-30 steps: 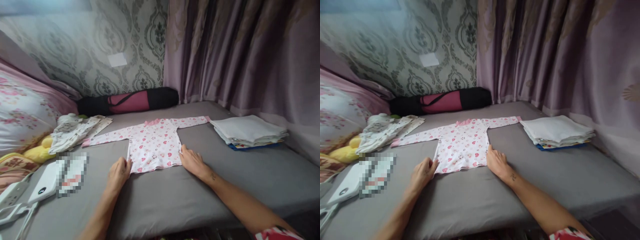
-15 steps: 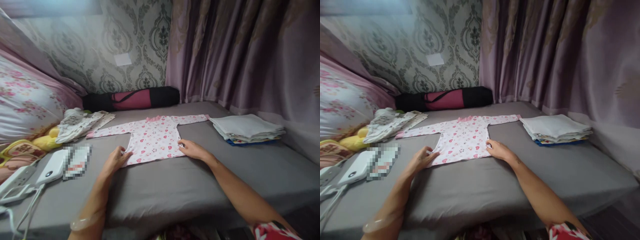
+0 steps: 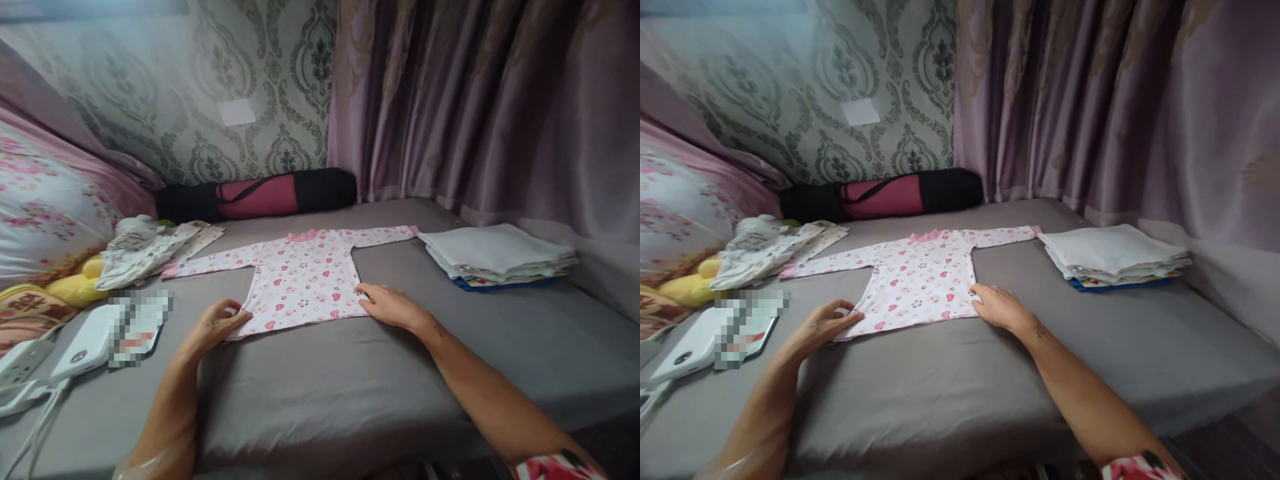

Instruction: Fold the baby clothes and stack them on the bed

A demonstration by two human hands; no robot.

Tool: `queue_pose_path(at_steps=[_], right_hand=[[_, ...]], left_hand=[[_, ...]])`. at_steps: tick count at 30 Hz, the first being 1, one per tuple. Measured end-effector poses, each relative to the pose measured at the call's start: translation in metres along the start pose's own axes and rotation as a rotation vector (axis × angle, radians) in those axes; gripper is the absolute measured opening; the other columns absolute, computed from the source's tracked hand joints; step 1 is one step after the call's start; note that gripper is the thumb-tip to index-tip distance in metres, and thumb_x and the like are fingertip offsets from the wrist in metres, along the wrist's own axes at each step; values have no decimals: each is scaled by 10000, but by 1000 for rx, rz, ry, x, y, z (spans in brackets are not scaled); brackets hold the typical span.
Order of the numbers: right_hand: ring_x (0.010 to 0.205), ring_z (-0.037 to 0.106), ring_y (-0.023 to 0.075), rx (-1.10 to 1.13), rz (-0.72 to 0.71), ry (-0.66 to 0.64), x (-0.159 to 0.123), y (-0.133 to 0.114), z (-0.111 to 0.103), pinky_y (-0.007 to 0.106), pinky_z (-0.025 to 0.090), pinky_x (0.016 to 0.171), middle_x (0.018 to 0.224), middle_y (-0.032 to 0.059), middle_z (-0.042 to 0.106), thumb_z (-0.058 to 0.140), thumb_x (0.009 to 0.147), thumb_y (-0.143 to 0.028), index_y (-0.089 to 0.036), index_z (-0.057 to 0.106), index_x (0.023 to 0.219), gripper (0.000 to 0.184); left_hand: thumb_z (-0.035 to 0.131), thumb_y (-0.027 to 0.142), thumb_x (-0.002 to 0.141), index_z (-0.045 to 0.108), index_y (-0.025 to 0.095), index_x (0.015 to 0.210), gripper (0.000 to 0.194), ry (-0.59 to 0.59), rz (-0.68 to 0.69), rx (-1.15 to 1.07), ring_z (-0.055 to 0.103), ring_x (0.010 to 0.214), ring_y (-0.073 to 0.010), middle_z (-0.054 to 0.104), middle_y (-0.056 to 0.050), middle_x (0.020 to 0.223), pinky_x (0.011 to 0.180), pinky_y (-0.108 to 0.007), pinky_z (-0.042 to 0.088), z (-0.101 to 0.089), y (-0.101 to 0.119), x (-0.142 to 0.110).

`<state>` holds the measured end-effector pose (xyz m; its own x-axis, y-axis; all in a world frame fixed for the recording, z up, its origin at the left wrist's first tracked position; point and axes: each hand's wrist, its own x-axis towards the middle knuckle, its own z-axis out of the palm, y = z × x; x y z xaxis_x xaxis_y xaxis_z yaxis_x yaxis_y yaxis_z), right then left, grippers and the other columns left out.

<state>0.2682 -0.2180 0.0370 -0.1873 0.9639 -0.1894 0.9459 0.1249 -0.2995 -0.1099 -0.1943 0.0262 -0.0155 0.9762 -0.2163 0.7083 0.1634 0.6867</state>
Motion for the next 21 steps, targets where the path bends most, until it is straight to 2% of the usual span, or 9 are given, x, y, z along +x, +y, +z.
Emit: queue_pose_path(at_steps=[6,8,10,12,13,16,18,21], right_hand=[[975,650,262,-17,15,-2,-2,-4,-2,323,420,768,1089,99,698,388,911,-326,-232,556,1298,433],[974,651,259,-10,13,1,-3,-5,-3,323,420,772,1091,97,698,387,910,-318,-234,556,1297,430],[1002,645,264,-15,14,6,-2,-5,-3,332,419,794,1121,103,691,383,912,-311,-232,551,1305,434],[1035,636,274,-24,13,0,-2,-5,-2,344,418,812,1153,110,681,378,917,-311,-233,547,1309,434],[1046,633,279,-28,11,-6,-2,-5,-2,349,419,815,1166,113,677,375,919,-313,-233,546,1309,433],[1058,631,283,-42,2,-31,-3,-5,-2,356,424,817,1181,120,671,365,929,-309,-229,543,1306,424],[1058,631,285,-74,-9,-51,-5,-6,-7,361,426,821,1175,133,671,361,936,-295,-214,541,1302,417],[1039,640,283,-160,-65,-119,-5,-9,-25,360,429,814,1137,151,681,396,926,-251,-184,589,1231,368]], left_hand=[[615,738,582,637,153,888,660,27,24,-17,452,483,-114,530,40,546,453,-216,302,1,-8,5],[580,726,636,653,157,860,616,117,67,25,478,495,-125,548,25,545,455,-221,324,1,-10,8],[542,691,708,661,168,835,551,282,138,84,519,541,-139,581,6,578,487,-228,371,2,-8,9],[509,651,773,662,183,843,497,406,241,128,574,630,-156,641,-19,678,550,-235,436,7,-1,7],[493,635,801,662,191,866,480,416,305,141,603,692,-167,673,-34,759,588,-240,467,10,3,6],[456,594,864,667,205,1003,463,258,534,202,651,942,-216,699,-81,1047,756,-284,533,22,11,5],[443,565,893,650,203,1124,477,154,649,270,598,1148,-254,655,-102,1215,940,-353,503,29,11,7],[443,558,904,604,210,1256,520,78,664,390,480,1311,-281,581,-100,1351,1110,-449,370,35,2,13]])
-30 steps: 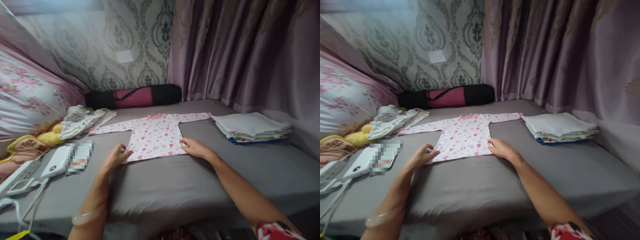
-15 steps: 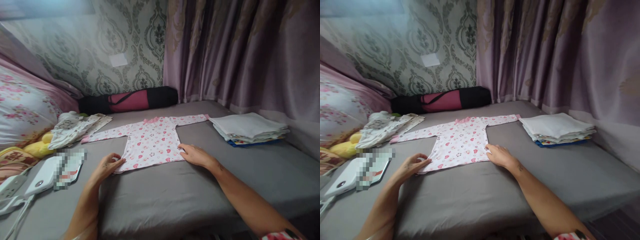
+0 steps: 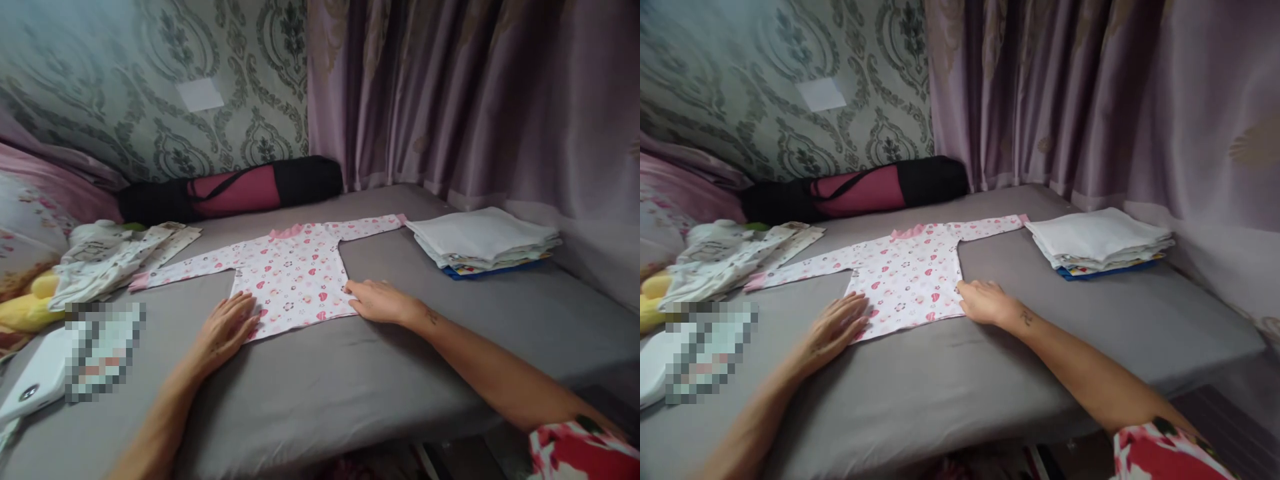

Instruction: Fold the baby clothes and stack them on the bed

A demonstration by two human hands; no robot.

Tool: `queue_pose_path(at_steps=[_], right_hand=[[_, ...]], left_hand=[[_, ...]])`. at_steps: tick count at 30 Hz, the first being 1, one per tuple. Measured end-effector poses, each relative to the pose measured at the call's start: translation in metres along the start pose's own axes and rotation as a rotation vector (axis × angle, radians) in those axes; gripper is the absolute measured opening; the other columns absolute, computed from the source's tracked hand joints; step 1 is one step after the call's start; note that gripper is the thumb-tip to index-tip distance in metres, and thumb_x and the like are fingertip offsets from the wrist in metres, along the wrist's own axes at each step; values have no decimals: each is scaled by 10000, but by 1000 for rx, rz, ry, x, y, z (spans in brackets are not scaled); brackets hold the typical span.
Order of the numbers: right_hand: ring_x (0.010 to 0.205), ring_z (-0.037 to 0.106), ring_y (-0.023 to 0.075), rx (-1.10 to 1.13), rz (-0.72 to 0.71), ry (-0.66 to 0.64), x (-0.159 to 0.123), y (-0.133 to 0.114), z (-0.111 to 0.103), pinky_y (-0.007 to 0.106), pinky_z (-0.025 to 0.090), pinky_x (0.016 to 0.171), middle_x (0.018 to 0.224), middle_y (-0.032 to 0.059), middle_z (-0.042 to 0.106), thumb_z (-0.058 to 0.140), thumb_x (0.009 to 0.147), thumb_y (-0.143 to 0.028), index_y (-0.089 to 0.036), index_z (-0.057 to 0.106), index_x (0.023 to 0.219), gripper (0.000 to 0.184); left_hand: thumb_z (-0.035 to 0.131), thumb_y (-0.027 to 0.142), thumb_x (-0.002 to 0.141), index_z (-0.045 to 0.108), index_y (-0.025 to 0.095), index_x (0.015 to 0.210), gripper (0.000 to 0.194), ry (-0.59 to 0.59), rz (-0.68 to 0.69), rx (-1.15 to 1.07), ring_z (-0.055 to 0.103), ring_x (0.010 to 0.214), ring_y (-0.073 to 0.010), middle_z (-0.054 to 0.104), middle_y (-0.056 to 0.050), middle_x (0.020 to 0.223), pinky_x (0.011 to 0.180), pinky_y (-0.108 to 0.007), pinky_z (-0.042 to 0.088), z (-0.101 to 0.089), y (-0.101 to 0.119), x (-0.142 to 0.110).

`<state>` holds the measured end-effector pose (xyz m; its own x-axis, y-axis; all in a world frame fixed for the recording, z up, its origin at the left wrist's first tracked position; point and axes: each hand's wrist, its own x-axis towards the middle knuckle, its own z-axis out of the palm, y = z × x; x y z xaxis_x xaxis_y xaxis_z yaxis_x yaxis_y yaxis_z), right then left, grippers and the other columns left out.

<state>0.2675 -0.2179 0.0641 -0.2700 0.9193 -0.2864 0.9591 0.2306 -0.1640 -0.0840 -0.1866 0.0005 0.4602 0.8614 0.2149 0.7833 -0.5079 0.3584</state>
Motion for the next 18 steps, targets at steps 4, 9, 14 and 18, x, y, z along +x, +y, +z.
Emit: queue_pose_path(at_steps=[4,9,14,18], right_hand=[[990,658,267,-74,-84,-105,21,-2,-25,336,439,798,1048,146,706,450,899,-197,-164,690,996,261],[1243,509,249,49,-228,288,86,-15,-5,356,356,1025,1351,162,554,357,983,-316,-126,592,1239,396],[1472,99,293,188,-358,254,120,-17,35,481,53,1178,1586,168,193,315,970,-519,-96,332,1486,667],[1471,80,313,229,-366,226,118,-12,41,523,15,1170,1589,169,180,280,965,-547,-107,299,1505,697]], left_hand=[[459,550,908,551,248,1342,537,-81,-69,21,438,1348,-267,471,-78,1465,1128,-447,351,5,-9,-4],[476,511,909,603,247,1290,481,-14,-109,-5,432,1353,-263,477,-75,1460,1115,-436,378,7,-8,-11],[484,500,898,673,246,1180,425,150,-209,-24,492,1305,-272,571,-69,1371,1093,-445,413,7,-6,-15],[528,530,864,684,270,1153,419,203,-325,-60,539,1258,-273,597,-47,1342,1088,-424,419,5,-3,-16]])
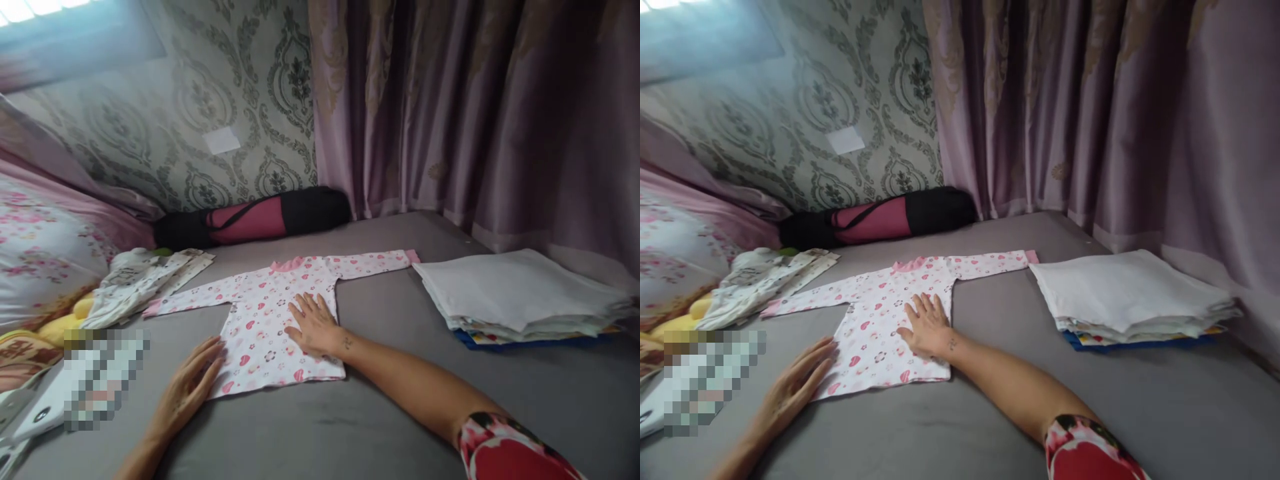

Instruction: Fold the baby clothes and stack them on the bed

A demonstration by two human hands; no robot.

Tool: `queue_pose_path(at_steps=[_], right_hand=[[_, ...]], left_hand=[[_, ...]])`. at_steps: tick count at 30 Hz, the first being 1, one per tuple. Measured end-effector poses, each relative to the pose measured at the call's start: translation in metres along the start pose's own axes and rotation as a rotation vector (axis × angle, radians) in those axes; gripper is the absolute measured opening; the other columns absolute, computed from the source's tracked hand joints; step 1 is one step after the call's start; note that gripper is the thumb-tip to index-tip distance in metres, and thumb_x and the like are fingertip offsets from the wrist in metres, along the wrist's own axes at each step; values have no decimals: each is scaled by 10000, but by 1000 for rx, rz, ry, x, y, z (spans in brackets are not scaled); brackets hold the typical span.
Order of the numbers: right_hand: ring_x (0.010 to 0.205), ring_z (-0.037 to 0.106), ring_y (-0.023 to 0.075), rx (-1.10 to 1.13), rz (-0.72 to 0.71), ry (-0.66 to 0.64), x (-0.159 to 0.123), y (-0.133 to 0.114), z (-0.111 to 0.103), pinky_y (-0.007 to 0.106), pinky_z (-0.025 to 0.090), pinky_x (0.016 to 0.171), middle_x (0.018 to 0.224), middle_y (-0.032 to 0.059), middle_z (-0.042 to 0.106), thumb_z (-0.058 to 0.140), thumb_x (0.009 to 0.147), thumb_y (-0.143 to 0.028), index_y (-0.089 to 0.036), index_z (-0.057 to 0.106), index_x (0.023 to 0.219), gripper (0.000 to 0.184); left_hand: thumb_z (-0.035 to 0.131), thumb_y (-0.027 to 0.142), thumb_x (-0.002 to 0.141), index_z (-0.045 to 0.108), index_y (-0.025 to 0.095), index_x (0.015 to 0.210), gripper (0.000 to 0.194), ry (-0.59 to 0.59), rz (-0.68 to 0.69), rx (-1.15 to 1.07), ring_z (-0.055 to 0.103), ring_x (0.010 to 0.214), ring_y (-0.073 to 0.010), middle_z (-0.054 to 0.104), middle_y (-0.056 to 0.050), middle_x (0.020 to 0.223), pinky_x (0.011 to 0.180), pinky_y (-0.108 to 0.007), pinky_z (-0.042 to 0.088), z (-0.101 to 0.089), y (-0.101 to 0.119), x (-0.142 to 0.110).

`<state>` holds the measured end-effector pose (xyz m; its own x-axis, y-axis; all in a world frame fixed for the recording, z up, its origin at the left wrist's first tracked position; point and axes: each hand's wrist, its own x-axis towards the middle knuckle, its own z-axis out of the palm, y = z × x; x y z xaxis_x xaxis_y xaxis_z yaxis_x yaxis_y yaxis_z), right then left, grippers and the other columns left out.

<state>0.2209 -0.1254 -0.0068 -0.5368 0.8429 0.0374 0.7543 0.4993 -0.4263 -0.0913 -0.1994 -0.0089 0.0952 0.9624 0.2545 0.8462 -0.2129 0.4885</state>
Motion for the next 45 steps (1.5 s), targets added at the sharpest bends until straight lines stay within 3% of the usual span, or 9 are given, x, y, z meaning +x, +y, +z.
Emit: queue_pose_path(at_steps=[10,20,25,32,37,41,45], right_hand=[[1465,105,318,10,-13,47,1,3,4,528,7,1168,1579,177,212,276,960,-554,-100,325,1494,703],[1469,98,303,10,-13,22,1,5,1,512,3,1172,1587,162,195,259,962,-556,-108,304,1503,704],[1470,97,297,15,-6,16,1,5,1,501,-2,1173,1591,149,190,265,965,-550,-121,307,1504,691],[1469,102,305,9,-27,9,1,5,0,507,6,1173,1587,162,195,271,969,-536,-109,313,1502,684],[1472,90,294,8,-29,14,-2,6,-1,493,9,1180,1593,141,183,255,973,-540,-130,317,1502,672],[1471,103,294,15,-25,6,-2,5,-2,501,26,1180,1590,148,188,267,970,-546,-134,328,1495,671],[1466,123,308,4,-32,31,-2,4,-2,504,40,1178,1582,171,205,281,974,-522,-112,334,1491,661]], left_hand=[[527,659,795,683,212,1054,540,144,-222,-36,579,1203,-290,645,-99,1259,1048,-404,446,2,-8,4],[547,626,765,655,208,1070,529,177,-310,36,662,998,-261,671,-103,1187,792,-319,552,0,-2,5],[542,612,775,641,192,1116,550,133,-364,5,648,1023,-249,685,-101,1144,891,-334,520,2,1,4],[526,581,791,709,229,1047,473,88,-202,-34,620,1107,-245,682,-73,1169,1015,-342,457,1,-1,5],[501,570,796,757,253,945,434,68,-115,-16,647,1075,-251,685,-64,1171,959,-322,505,2,-19,4],[496,536,801,757,282,950,393,81,-56,36,664,1038,-254,694,-53,1151,918,-329,533,4,-39,5],[468,460,826,743,275,972,362,69,-6,72,652,1054,-251,679,-59,1163,924,-334,527,6,-45,7]])
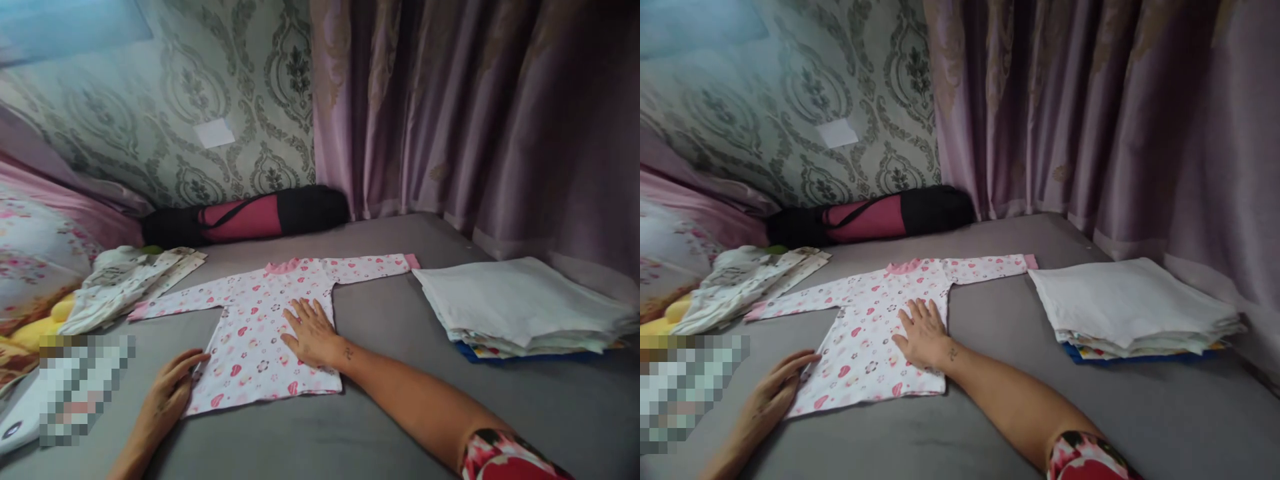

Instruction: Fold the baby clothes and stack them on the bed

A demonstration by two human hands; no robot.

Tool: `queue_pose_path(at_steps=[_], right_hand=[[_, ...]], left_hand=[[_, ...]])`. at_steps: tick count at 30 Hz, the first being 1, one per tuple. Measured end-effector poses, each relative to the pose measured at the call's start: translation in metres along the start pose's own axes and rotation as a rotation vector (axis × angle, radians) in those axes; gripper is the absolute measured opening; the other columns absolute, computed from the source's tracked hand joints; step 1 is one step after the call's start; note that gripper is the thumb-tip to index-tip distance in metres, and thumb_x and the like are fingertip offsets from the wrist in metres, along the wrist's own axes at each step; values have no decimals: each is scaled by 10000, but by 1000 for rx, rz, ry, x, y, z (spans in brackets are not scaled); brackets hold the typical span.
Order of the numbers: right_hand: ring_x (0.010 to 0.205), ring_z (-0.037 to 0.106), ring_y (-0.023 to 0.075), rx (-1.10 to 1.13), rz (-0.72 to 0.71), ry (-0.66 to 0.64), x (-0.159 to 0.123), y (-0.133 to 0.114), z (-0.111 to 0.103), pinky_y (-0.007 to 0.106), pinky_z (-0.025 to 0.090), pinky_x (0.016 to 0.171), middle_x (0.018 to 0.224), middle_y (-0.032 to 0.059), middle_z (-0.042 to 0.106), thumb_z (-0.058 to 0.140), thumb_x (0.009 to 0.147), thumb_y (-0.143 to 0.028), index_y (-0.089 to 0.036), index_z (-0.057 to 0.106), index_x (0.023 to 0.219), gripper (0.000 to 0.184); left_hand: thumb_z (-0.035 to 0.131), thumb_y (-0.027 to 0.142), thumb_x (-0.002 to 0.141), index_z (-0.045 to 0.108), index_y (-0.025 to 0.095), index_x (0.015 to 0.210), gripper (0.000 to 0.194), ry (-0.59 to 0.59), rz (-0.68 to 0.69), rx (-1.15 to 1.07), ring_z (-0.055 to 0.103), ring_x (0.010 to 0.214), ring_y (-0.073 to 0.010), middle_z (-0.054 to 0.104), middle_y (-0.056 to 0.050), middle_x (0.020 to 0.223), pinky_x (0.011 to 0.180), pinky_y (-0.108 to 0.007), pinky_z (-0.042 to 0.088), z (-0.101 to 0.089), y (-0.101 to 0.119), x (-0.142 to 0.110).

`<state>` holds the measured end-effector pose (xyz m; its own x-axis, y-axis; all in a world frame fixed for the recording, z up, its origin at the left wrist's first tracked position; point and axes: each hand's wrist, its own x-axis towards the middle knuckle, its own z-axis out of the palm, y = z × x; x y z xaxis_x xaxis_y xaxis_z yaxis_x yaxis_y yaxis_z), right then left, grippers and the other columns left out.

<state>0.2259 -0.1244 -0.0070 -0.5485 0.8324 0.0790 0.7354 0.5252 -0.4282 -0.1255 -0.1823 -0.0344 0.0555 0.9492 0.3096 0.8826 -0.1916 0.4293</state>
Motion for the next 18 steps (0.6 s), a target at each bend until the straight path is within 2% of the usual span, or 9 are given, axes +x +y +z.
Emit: queue_pose_path(at_steps=[8,10,14,15,18], right_hand=[[1466,124,303,-30,13,-36,1,-3,-1,491,31,1178,1587,154,204,298,980,-501,-132,328,1497,636],[1467,121,297,-38,21,-47,0,-5,-3,488,28,1177,1589,149,203,305,981,-491,-142,318,1502,627],[1459,152,302,-56,33,-117,4,-7,-14,497,83,1166,1583,158,217,328,975,-480,-155,306,1505,622],[1444,202,304,-64,23,-136,8,-7,-18,493,132,1155,1567,161,262,357,967,-474,-160,343,1487,608],[1272,461,277,-104,20,-138,31,-4,-31,432,314,1064,1368,143,535,407,957,-396,-172,579,1276,426]], left_hand=[[432,328,830,715,278,1038,355,0,76,114,634,1020,-226,661,-60,1137,916,-331,504,7,-1,4],[427,330,834,720,284,1045,365,-60,116,108,633,1000,-225,666,-63,1121,895,-322,507,1,-6,10],[428,392,863,752,279,973,360,-314,180,81,631,942,-231,682,-80,1042,832,-322,512,-21,-2,41],[445,410,864,749,278,976,350,-363,191,86,626,941,-239,680,-81,1037,827,-338,511,-26,4,52],[448,403,867,713,225,1031,359,-275,215,23,607,1007,-255,673,-105,1064,893,-377,491,-28,33,91]])
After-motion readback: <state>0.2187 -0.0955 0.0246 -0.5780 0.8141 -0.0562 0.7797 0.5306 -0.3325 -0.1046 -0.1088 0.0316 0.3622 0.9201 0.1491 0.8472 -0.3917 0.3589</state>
